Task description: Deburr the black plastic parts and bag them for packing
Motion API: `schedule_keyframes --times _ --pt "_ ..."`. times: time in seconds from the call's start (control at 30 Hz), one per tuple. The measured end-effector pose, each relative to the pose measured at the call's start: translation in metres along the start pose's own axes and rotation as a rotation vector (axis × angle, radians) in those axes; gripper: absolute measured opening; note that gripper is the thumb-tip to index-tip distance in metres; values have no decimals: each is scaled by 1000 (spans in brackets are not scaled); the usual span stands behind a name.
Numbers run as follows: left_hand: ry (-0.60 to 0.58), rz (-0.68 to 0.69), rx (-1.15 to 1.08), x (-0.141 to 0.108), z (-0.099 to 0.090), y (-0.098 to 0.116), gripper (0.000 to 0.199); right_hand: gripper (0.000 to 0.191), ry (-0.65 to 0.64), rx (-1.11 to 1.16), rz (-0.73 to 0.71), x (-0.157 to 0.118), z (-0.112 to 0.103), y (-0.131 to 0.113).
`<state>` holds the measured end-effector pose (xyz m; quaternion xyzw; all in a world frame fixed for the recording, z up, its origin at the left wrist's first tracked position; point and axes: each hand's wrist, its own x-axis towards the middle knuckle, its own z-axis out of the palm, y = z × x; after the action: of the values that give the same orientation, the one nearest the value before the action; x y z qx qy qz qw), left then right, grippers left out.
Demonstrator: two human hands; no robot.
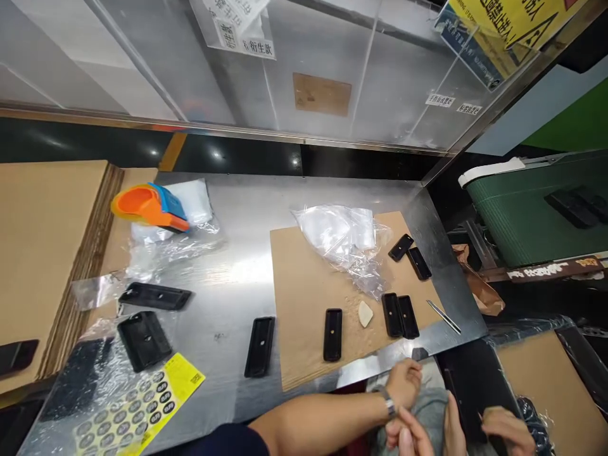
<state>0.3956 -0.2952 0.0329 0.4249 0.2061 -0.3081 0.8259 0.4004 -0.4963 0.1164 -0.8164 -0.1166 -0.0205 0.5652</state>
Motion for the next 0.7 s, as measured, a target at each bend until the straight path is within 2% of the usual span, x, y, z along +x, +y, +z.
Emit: schedule_keyframes --times 0.07,0.13,0.17,0.23,0.33,0.43,0.5,0.63,0.7 --pt "93 37 40 -19 -41 5 5 25 112 -1 49 34 12 -1" --pt "187 89 65 -42 -83 11 6 8 161 -130 66 72 27 9" --pt "234 108 73 -53 -103 14 8 9 164 -145 66 91 34 17" --pt "336 146 79 -72 -138 21 13 25 158 -167 73 121 46 35" --pt "483 186 65 -87 -177 31 23 30 130 -200 100 145 53 48" --pt "574 192 28 -86 -201 44 33 11 104 -240 130 144 71 30" --pt "589 187 -3 -84 -207 54 40 14 77 -257 150 129 110 5" --pt "497 170 -78 -89 -198 79 46 22 -93 -280 214 66 239 -48" --pt "415 150 -144 -97 -187 93 47 27 -155 -295 238 37 290 -68"
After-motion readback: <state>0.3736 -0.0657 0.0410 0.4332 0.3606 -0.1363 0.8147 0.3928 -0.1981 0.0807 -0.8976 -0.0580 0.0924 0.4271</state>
